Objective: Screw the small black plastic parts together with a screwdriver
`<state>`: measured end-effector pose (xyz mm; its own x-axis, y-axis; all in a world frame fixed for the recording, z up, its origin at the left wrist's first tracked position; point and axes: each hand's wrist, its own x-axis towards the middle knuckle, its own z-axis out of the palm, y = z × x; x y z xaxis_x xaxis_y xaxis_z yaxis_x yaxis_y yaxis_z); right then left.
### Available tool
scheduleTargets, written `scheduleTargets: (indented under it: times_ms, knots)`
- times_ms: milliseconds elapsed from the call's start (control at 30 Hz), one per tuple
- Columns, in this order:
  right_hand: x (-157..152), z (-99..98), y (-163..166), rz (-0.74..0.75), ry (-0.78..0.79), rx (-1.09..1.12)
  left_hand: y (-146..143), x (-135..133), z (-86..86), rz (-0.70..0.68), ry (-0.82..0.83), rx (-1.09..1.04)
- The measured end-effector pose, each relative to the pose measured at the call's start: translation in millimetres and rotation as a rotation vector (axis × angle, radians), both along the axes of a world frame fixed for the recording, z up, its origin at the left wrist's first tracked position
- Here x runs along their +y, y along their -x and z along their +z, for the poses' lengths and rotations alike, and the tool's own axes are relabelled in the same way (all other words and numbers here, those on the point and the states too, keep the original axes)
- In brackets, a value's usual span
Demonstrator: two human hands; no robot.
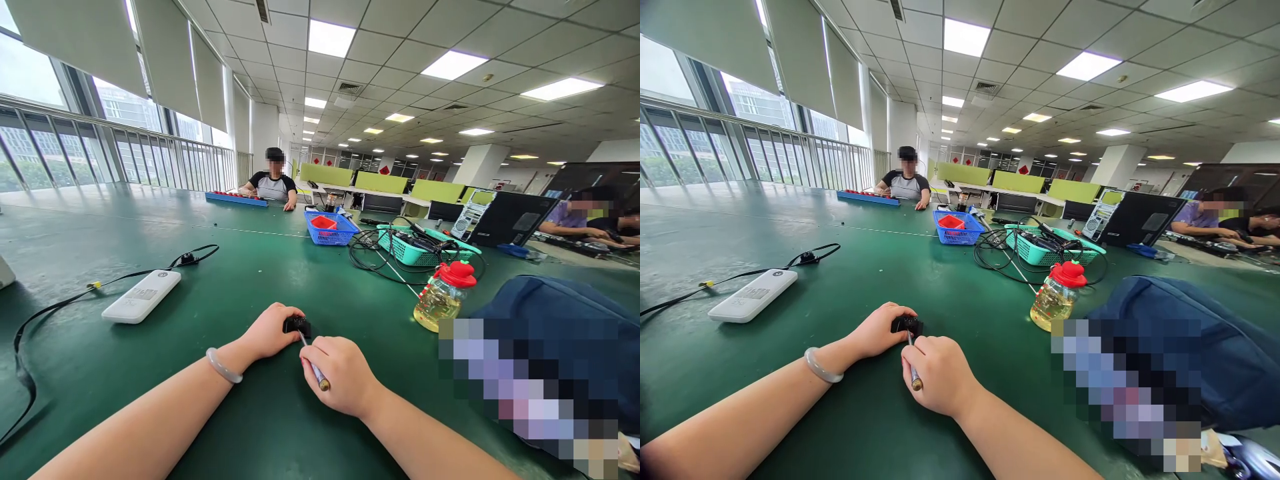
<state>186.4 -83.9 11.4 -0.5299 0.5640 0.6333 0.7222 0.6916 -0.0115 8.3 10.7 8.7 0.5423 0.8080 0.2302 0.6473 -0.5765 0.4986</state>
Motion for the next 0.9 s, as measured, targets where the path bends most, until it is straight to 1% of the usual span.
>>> scheduleTargets:
  times_ms: [533, 733, 900]
  knots:
    - [0.1, 0.0, 0.0, 0.011, -0.050, 0.030, 0.4, 1.1, 0.1, -0.003, 0.032, 0.007]
    - [0.7, 0.7, -1.5, -0.014, -0.065, 0.035, 0.0, 0.3, 0.7, -0.021, 0.033, -0.003]
    - [0.8, 1.5, -0.8, -0.029, -0.084, 0.047, 0.8, 0.1, 0.1, -0.002, 0.038, 0.005]
